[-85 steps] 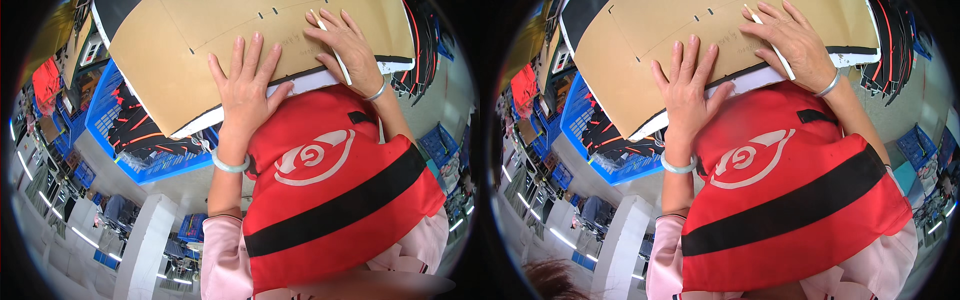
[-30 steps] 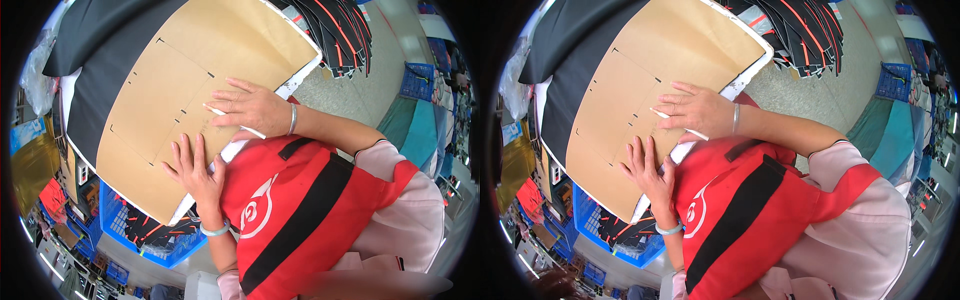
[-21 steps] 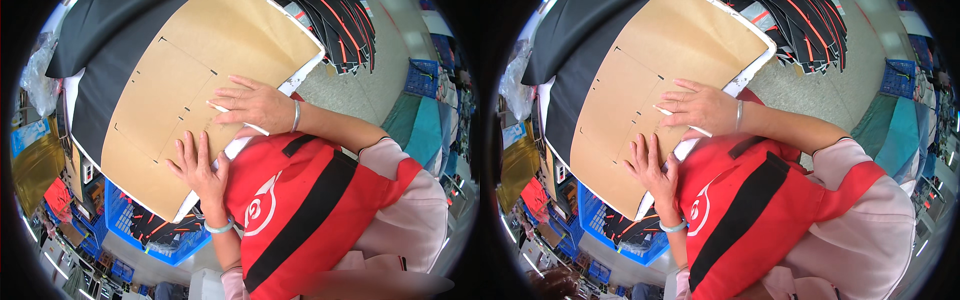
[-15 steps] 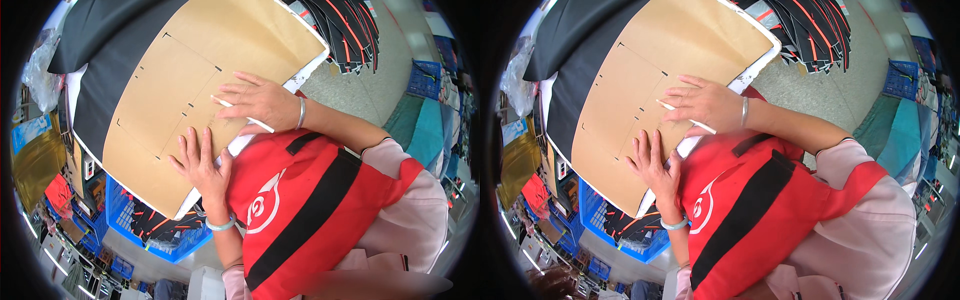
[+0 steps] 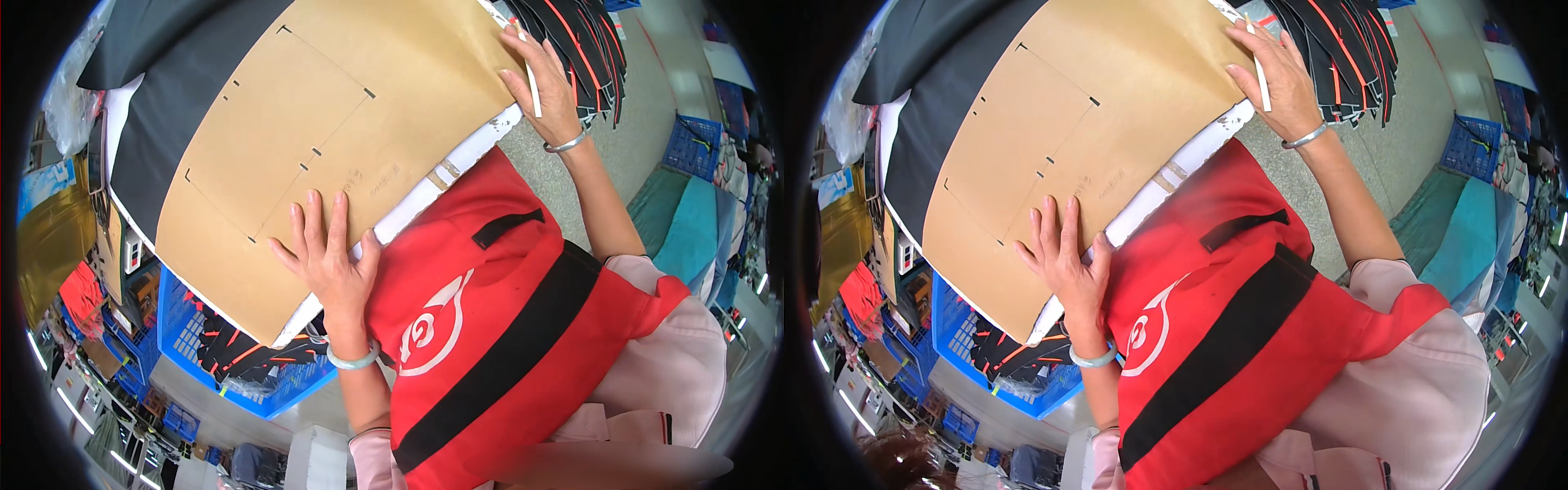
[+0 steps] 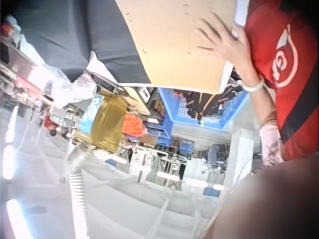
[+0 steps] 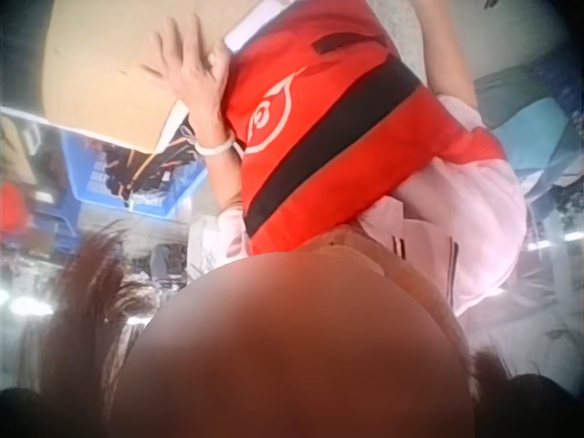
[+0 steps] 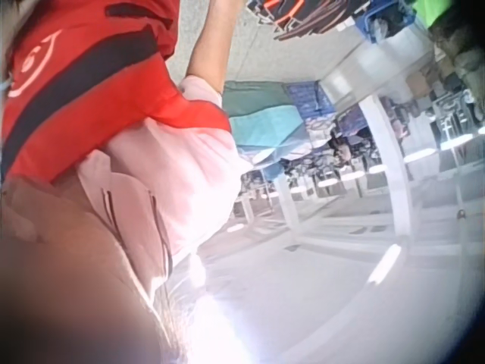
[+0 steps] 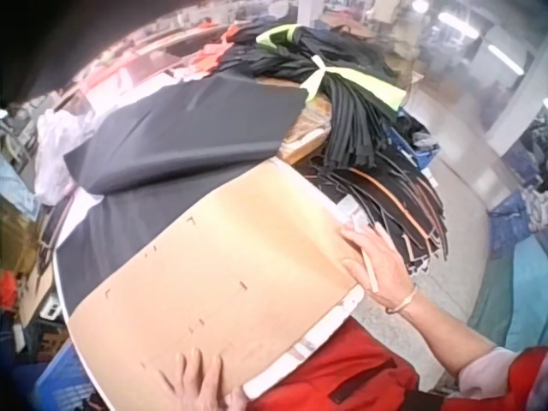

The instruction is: Using a pen and a cardboard stencil to mark specific points or lines on black leather or synthetic fabric panels.

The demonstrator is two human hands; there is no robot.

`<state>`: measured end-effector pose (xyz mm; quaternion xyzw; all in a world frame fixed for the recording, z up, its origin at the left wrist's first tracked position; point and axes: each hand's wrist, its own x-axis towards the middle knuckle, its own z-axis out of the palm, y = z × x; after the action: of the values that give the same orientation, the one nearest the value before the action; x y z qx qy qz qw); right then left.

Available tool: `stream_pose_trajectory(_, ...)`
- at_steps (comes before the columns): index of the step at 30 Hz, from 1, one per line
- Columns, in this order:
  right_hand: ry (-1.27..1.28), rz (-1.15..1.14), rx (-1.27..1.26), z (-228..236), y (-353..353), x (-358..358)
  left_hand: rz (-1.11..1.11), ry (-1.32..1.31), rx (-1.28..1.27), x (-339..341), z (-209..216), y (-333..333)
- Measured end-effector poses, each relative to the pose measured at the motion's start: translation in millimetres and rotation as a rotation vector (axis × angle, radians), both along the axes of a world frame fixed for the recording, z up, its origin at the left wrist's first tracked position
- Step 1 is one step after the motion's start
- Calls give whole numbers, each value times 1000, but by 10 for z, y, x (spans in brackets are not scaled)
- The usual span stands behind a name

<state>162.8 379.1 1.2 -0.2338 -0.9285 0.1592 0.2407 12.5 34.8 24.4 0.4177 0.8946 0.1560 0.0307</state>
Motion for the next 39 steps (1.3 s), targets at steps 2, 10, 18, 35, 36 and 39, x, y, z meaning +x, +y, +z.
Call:
stream_pose_trajectory(2, 27, -8, 2, -55, 7, 2, 1, 7, -10, 3, -5, 0)
stream_pose_trajectory(10, 106, -27, -49, -104, -23, -13, 14, 2, 4, -1, -1, -23)
stream_pose_trajectory(18, 164, -20, -49, -149, -21, -5, 39, -16, 28, 7, -27, -27)
stream_pose_trajectory(35, 393, 199, -586, 446, -565, -916, 33, -32, 62, -8, -52, -15)
stream_pose_trajectory(36, 393, 208, -743, 427, -680, -1010, 33, -30, 64, -11, -37, -8)
stream_pose_trajectory(39, 379, 379, -1323, 417, -1050, -1197, 42, -38, 44, -8, -21, -27)
